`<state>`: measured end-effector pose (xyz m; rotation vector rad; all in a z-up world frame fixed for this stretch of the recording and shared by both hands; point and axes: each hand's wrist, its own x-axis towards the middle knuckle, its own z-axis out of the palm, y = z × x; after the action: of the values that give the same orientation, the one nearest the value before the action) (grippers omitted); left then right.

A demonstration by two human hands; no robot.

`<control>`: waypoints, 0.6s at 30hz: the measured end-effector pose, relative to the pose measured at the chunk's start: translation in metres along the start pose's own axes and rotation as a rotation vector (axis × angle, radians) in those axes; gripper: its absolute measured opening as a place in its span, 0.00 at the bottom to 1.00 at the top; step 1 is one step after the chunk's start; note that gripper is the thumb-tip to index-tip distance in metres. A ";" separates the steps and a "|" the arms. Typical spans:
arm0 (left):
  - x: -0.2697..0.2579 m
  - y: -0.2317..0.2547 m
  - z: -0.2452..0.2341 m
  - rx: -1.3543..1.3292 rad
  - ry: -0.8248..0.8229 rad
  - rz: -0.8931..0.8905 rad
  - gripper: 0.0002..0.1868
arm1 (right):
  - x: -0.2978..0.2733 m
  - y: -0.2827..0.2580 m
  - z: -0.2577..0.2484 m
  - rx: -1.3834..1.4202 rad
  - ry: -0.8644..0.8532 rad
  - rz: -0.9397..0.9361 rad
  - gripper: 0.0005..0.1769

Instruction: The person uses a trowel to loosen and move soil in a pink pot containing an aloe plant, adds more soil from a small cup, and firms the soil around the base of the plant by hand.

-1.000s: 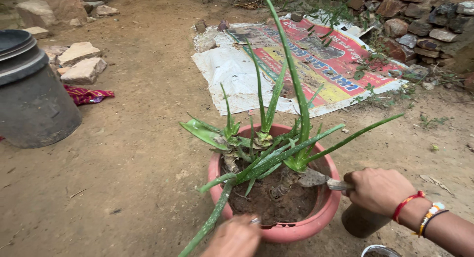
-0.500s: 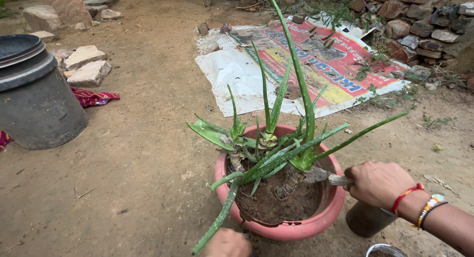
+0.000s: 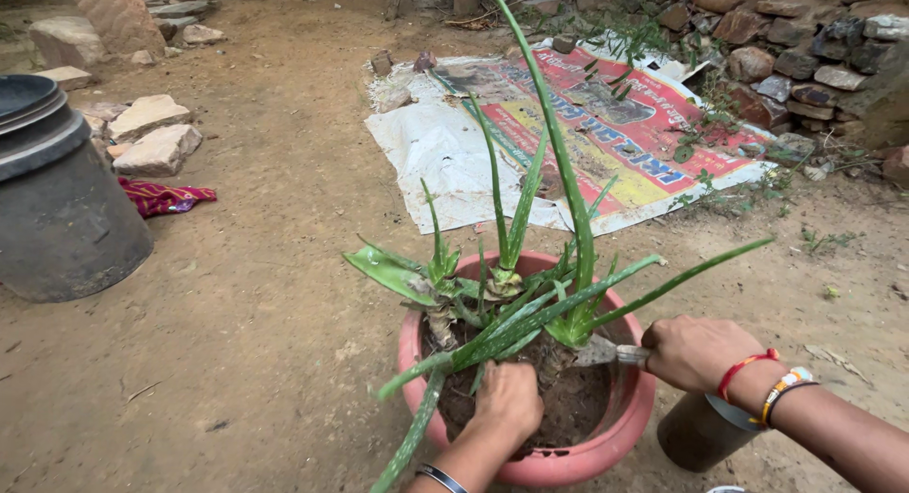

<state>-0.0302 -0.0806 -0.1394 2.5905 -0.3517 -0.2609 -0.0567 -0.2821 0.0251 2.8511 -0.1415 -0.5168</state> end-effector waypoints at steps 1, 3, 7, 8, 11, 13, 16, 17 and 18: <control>0.006 -0.001 0.008 -0.001 -0.029 -0.014 0.13 | 0.004 0.001 -0.002 -0.006 -0.001 -0.006 0.21; 0.020 -0.008 0.022 -0.029 -0.070 -0.068 0.12 | 0.011 0.001 -0.001 -0.013 -0.014 -0.021 0.21; 0.035 -0.023 0.039 -0.040 0.009 -0.042 0.16 | 0.021 0.001 0.002 0.042 -0.036 -0.008 0.21; 0.037 -0.023 0.039 -0.034 0.012 -0.050 0.17 | 0.022 0.000 0.004 0.048 -0.039 -0.006 0.21; 0.041 -0.017 0.031 -0.054 -0.041 -0.110 0.21 | 0.027 -0.002 0.005 0.064 -0.040 -0.010 0.20; 0.039 -0.012 0.019 -0.109 -0.173 -0.207 0.24 | 0.027 -0.006 0.008 0.070 -0.029 -0.017 0.21; 0.032 -0.003 0.003 -0.135 -0.147 -0.229 0.35 | 0.024 -0.017 0.016 0.026 -0.003 -0.022 0.21; 0.030 -0.002 -0.002 -0.146 -0.166 -0.242 0.35 | 0.024 -0.019 0.019 -0.021 -0.006 -0.027 0.21; 0.028 -0.001 -0.006 -0.158 -0.188 -0.254 0.36 | 0.025 -0.019 0.023 -0.070 -0.011 -0.032 0.21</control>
<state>-0.0024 -0.0852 -0.1385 2.4573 -0.0610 -0.5998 -0.0405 -0.2724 -0.0087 2.7865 -0.0785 -0.5324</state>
